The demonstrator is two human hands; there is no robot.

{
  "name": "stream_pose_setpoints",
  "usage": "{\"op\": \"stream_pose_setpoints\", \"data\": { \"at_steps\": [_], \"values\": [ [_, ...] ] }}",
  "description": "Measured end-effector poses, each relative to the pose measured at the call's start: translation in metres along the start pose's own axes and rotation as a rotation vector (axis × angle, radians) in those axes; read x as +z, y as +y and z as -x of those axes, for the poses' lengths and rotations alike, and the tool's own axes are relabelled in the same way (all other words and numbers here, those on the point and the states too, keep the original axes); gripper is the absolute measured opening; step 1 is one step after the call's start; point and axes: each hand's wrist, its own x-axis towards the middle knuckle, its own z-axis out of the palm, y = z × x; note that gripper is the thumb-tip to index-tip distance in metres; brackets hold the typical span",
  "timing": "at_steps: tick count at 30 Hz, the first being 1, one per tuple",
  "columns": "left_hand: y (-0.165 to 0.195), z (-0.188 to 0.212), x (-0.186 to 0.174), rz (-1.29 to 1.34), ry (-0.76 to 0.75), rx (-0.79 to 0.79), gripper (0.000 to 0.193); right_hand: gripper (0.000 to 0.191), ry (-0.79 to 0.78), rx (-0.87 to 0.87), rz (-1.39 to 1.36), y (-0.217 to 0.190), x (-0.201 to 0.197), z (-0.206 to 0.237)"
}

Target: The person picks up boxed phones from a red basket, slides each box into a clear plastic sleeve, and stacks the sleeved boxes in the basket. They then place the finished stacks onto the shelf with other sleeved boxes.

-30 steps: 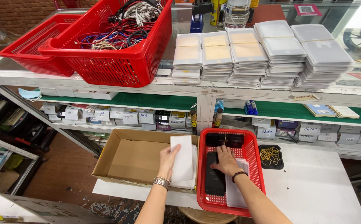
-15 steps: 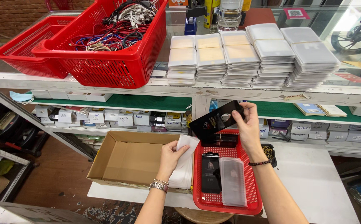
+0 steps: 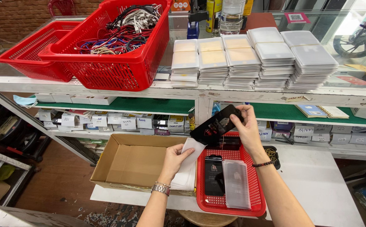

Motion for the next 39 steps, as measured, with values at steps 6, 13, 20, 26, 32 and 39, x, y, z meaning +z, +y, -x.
{"op": "stream_pose_setpoints", "data": {
  "at_steps": [6,13,20,26,32,39],
  "values": [
    [0.002,-0.001,0.004,0.001,-0.068,-0.171,0.026,0.029,-0.118,0.042,0.084,0.001,0.0,-0.001],
    [0.005,-0.003,0.001,0.038,-0.113,-0.24,0.029,0.031,-0.119,0.093,0.017,0.006,-0.008,-0.011],
    [0.012,-0.021,0.007,0.023,-0.178,-0.234,0.029,0.026,-0.344,-0.024,0.288,0.018,0.018,-0.007],
    [0.002,-0.045,0.046,0.125,0.073,-0.202,0.03,0.039,-0.374,0.221,0.547,0.036,0.033,0.03],
    [-0.022,-0.036,0.014,-0.276,0.431,-0.184,0.047,0.038,-0.429,0.475,0.733,0.075,-0.041,0.027],
    [-0.048,-0.019,-0.019,-0.909,0.455,-0.375,0.07,0.045,-0.627,0.235,1.526,0.114,-0.019,0.083]
  ]
}}
